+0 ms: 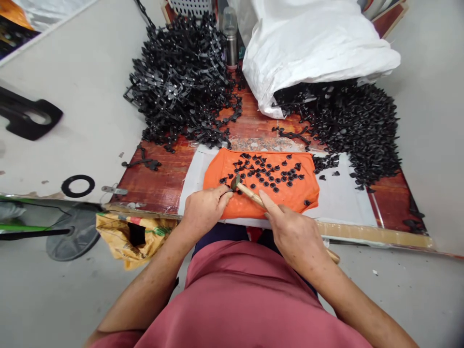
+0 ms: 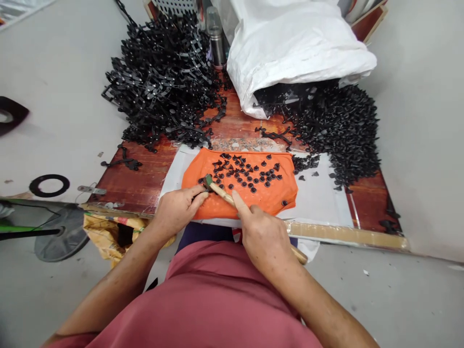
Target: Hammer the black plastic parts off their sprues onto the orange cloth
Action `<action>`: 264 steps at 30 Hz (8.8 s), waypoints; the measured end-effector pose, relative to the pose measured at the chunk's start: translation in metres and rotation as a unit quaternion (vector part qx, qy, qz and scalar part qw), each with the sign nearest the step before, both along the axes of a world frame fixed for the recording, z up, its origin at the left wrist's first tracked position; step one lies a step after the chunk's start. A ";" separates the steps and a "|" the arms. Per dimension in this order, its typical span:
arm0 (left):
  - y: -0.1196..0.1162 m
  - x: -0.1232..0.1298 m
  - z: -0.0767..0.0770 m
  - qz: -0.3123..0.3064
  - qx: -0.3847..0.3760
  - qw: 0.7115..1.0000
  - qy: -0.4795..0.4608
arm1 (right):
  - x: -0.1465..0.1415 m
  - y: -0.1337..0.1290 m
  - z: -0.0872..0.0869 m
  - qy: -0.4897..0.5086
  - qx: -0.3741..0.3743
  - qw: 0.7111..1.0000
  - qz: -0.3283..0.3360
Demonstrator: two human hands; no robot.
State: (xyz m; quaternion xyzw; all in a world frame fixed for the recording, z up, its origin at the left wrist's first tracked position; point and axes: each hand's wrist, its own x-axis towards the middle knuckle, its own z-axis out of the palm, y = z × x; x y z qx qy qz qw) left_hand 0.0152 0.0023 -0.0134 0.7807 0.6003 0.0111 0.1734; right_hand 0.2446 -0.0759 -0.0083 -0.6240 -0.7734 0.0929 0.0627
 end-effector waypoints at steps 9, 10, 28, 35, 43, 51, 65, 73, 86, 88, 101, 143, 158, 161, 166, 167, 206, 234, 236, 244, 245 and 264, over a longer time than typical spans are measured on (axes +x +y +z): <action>-0.009 -0.016 0.013 0.173 -0.272 0.722 -0.612 | 0.000 0.006 0.017 0.382 0.000 0.921 -0.075; -0.011 -0.014 0.016 0.179 -0.286 0.688 -0.643 | -0.004 0.007 0.017 0.419 -0.018 0.905 -0.073; -0.048 0.021 0.019 0.206 -0.380 0.539 -0.723 | -0.037 0.012 -0.010 0.439 -0.014 0.896 -0.063; -0.050 -0.017 0.022 0.154 -0.233 0.797 -0.536 | -0.017 0.018 -0.003 0.495 -0.079 0.856 -0.124; -0.057 -0.001 0.034 -0.090 -0.069 0.951 -0.288 | -0.022 0.009 0.013 0.505 -0.162 0.848 -0.001; -0.027 -0.026 0.008 0.141 -0.091 0.911 -0.376 | -0.006 0.002 -0.001 0.492 -0.126 0.857 -0.089; -0.005 -0.009 -0.002 0.142 -0.131 0.901 -0.389 | 0.039 -0.034 -0.029 0.310 -0.085 0.938 -0.126; 0.000 -0.003 -0.003 0.150 -0.128 0.915 -0.352 | 0.040 -0.031 -0.032 0.319 -0.087 0.936 -0.124; 0.008 -0.006 -0.009 0.106 -0.094 0.962 -0.235 | 0.042 -0.030 -0.032 0.274 -0.064 0.954 -0.098; 0.011 -0.007 -0.011 0.097 -0.098 0.962 -0.237 | 0.042 -0.028 -0.027 0.245 -0.036 0.965 -0.082; 0.001 0.006 -0.001 0.092 -0.037 0.984 -0.148 | 0.031 -0.010 0.008 0.182 0.138 0.974 0.010; 0.012 -0.039 0.020 0.110 -0.034 0.931 -0.346 | 0.041 -0.022 -0.024 0.196 0.034 0.979 -0.042; 0.036 -0.003 0.001 0.209 -0.200 0.746 -0.599 | 0.038 -0.026 -0.033 0.161 -0.012 0.985 -0.055; 0.036 -0.004 0.000 0.206 -0.197 0.746 -0.602 | 0.039 -0.026 -0.035 0.165 -0.011 0.985 -0.054; 0.023 -0.003 0.011 0.216 -0.161 0.739 -0.618 | 0.038 -0.027 -0.031 0.244 -0.003 0.966 -0.084; 0.017 -0.001 0.014 0.208 -0.166 0.736 -0.622 | 0.036 -0.026 -0.028 0.279 0.000 0.956 -0.095; 0.025 -0.005 -0.013 0.105 0.070 0.968 -0.219 | 0.038 -0.042 -0.042 0.270 -0.092 0.950 -0.126; 0.028 0.003 -0.009 0.067 0.140 0.976 -0.156 | 0.037 -0.036 -0.039 0.243 -0.076 0.961 -0.104; 0.030 -0.007 -0.003 0.087 0.144 0.964 -0.205 | 0.038 -0.036 -0.039 0.248 -0.079 0.960 -0.104; 0.009 -0.016 -0.002 0.096 0.060 0.951 -0.287 | 0.037 -0.036 -0.039 0.246 -0.084 0.960 -0.106; 0.003 -0.010 -0.004 0.097 0.051 0.949 -0.294 | 0.037 -0.036 -0.039 0.245 -0.084 0.960 -0.106; 0.011 0.034 -0.008 0.077 0.048 0.992 -0.091 | 0.042 -0.044 -0.042 0.264 -0.063 0.952 -0.139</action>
